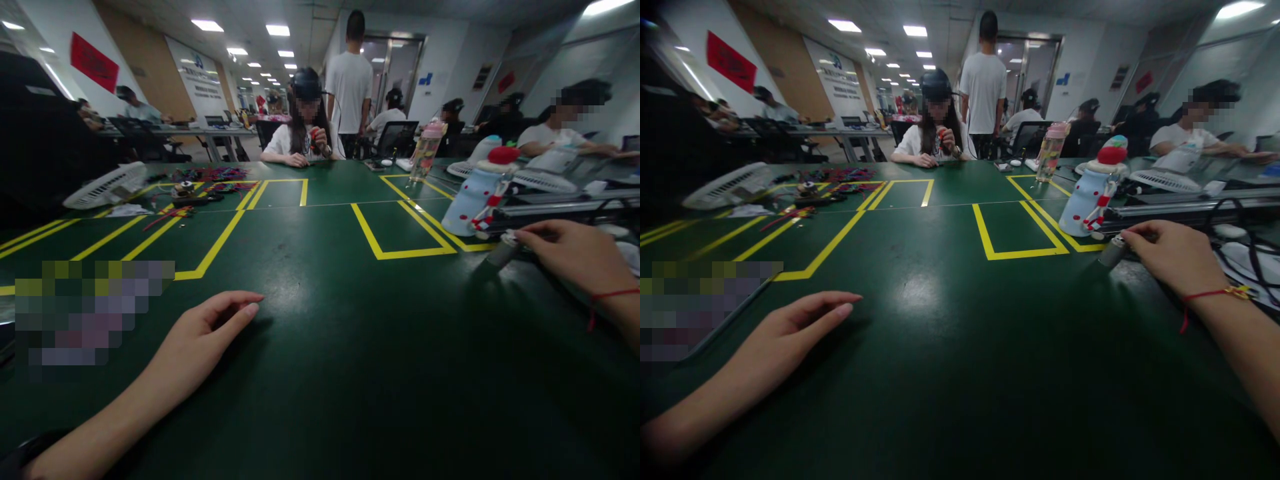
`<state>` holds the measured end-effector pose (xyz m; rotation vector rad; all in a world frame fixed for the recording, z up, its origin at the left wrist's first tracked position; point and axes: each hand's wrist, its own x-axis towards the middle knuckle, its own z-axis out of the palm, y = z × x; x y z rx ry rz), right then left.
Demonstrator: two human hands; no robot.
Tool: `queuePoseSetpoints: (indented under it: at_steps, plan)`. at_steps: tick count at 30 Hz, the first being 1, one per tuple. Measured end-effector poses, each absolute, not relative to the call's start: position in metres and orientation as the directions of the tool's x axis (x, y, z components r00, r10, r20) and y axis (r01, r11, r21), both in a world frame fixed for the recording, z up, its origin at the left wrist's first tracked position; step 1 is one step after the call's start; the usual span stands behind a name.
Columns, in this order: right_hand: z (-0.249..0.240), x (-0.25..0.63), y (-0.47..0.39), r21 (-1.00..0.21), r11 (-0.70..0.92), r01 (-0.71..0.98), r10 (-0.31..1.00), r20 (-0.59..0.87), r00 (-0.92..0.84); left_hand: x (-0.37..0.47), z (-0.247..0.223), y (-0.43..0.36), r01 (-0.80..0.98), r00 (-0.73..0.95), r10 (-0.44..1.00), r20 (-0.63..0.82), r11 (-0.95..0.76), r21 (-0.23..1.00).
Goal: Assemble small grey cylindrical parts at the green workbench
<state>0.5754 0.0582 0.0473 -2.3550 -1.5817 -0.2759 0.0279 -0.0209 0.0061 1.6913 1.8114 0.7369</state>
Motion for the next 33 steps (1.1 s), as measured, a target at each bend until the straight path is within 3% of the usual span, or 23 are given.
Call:
queuePoseSetpoints:
  at_steps: [11, 17, 22, 26, 33]
  plan:
    - [0.045, 0.581, 0.062, -0.224, -0.409, 0.885, 0.842, 0.281, 0.46, 0.024, 0.004, -0.021, 0.713, -0.037, 0.999, -0.02, 0.041, 0.7]
    - [0.052, 0.574, 0.058, -0.34, -0.404, 0.849, 0.842, 0.226, 0.491, 0.024, 0.004, -0.02, 0.712, -0.028, 0.999, -0.02, 0.034, 0.702]
    - [0.053, 0.572, 0.052, -0.32, -0.369, 0.873, 0.873, 0.204, 0.444, 0.023, 0.003, -0.02, 0.721, -0.032, 0.999, -0.019, 0.036, 0.692]
    - [0.045, 0.572, 0.053, -0.249, -0.31, 0.918, 0.883, 0.282, 0.374, 0.024, 0.003, -0.021, 0.723, -0.016, 1.0, -0.008, 0.018, 0.69]
    - [0.029, 0.525, 0.049, -0.329, -0.158, 0.931, 0.856, 0.425, 0.295, 0.023, 0.0, -0.021, 0.734, 0.021, 1.0, 0.006, -0.019, 0.679]
